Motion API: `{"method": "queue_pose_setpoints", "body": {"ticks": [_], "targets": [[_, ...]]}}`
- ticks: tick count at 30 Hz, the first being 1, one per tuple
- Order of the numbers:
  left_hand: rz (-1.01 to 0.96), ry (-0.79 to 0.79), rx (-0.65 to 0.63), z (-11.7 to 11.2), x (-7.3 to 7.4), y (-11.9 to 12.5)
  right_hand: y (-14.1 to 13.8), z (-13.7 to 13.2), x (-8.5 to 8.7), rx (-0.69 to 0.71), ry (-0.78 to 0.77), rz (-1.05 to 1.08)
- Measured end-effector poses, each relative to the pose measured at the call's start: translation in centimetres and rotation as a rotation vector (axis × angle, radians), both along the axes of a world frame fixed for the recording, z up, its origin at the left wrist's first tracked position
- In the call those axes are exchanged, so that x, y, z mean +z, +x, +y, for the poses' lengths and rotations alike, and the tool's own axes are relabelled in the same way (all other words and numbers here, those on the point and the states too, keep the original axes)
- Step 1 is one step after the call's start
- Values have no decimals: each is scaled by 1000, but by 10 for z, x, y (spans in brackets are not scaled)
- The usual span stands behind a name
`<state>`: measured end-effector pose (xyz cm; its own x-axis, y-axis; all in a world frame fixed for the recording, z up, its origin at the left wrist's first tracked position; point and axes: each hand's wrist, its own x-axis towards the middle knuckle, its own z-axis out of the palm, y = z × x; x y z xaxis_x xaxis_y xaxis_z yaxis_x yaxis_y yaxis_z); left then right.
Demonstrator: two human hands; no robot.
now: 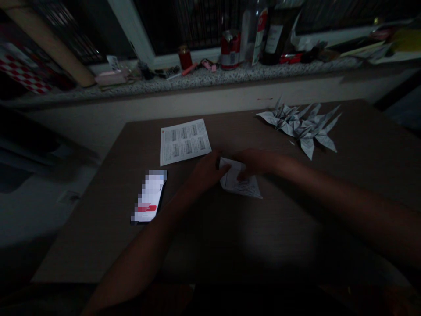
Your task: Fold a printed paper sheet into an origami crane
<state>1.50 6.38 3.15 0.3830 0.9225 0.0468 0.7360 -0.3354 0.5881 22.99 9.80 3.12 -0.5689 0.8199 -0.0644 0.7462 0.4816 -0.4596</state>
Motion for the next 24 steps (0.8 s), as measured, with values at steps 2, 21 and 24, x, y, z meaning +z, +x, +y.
{"method": "queue_pose_setpoints", "body": {"ticks": [2,21,24], "targets": [[-9,22,-34,3,0,-1,-4,-3,6,81,-64,-131],[217,-116,-117,-16,3,-24,18,-42,11,-1,-184,-150],[208,-127,-184,-18,4,-19,19,-49,6,-49,-182,-63]]}}
